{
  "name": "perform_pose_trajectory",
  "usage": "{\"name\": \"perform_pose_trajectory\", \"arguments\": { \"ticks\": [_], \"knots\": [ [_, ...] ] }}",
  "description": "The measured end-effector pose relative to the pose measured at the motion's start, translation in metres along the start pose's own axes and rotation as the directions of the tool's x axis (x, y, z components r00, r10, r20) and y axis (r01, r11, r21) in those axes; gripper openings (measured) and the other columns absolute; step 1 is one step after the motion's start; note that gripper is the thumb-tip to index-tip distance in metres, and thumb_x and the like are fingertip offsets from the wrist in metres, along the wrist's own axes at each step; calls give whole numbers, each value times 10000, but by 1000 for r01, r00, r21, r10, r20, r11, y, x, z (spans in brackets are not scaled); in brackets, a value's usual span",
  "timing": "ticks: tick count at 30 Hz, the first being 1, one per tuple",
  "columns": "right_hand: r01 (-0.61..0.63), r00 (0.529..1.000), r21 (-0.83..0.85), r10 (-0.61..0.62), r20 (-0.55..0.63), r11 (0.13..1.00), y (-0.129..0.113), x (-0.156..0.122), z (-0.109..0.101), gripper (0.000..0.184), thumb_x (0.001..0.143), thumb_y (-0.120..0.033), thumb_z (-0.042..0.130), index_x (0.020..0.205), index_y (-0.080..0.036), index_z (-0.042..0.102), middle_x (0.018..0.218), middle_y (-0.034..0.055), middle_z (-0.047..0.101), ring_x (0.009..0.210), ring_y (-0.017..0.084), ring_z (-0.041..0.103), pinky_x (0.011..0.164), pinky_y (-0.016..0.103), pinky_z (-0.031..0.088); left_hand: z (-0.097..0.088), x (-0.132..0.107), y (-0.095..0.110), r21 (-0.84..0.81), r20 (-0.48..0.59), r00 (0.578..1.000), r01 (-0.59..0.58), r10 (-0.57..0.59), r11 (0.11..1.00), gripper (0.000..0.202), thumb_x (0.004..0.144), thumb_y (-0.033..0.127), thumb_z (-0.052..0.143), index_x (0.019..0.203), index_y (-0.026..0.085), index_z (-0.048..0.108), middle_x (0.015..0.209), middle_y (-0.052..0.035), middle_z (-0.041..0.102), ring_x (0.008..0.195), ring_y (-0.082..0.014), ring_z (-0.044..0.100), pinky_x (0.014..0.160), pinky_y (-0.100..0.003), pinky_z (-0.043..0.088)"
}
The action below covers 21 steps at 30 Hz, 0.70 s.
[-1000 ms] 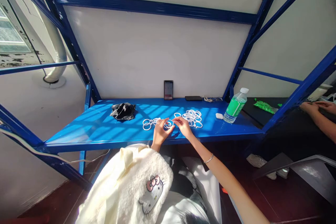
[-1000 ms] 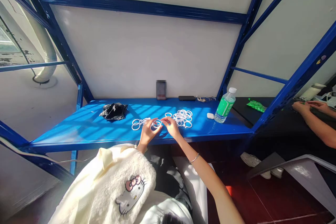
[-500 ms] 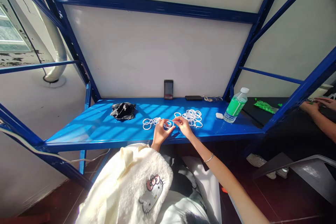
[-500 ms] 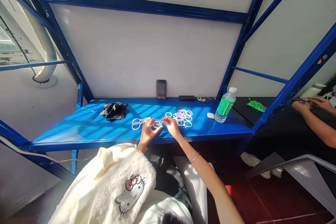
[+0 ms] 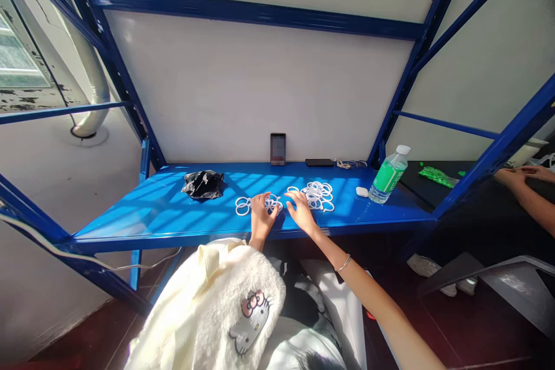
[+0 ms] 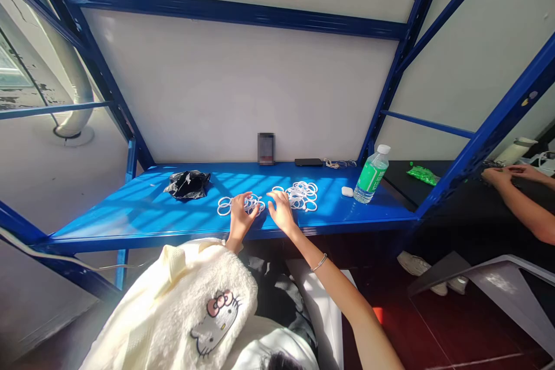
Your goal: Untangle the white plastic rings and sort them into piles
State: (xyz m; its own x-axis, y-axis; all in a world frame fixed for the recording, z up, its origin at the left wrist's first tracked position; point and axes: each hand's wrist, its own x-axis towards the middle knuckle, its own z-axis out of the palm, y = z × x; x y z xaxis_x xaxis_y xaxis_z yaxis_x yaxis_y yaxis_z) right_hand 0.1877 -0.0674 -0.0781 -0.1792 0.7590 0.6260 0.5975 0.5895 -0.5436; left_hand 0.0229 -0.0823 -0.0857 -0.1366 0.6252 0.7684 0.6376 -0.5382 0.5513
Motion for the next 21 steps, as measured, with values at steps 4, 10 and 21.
{"name": "perform_pose_trajectory", "arguments": {
  "ticks": [4, 10, 21],
  "knots": [
    [-51, 995, -339, 78, 65, 939, 1, -4, 13, 505, 902, -206, 536, 1388, -67, 555, 1467, 241, 493, 1420, 389, 381, 1174, 591, 317, 2, 0, -5, 86, -30, 999, -12, 14, 996, 321, 877, 211, 579, 1198, 224, 571, 1145, -128, 594, 1127, -306, 570, 962, -514, 500],
    [-26, 993, -459, 76, 92, 888, -4, -6, 15, 445, 946, -228, 493, 1365, -98, 572, 1386, 218, 575, 1379, 385, 428, 1189, 635, 249, 4, -2, -8, 129, -24, 999, -17, 21, 991, 319, 883, 182, 550, 1197, 234, 574, 1188, -135, 577, 1153, -317, 544, 973, -531, 497],
    [69, 993, -141, -53, 110, 988, 10, -9, 14, 386, 952, -108, 438, 1197, -246, 702, 992, 129, 646, 976, 325, 548, 878, 536, 503, 2, -2, -1, 113, -23, 999, -41, 44, 993, 233, 880, 218, 550, 1097, 205, 632, 1141, -134, 604, 1122, -319, 565, 962, -502, 486]
  ]
}}
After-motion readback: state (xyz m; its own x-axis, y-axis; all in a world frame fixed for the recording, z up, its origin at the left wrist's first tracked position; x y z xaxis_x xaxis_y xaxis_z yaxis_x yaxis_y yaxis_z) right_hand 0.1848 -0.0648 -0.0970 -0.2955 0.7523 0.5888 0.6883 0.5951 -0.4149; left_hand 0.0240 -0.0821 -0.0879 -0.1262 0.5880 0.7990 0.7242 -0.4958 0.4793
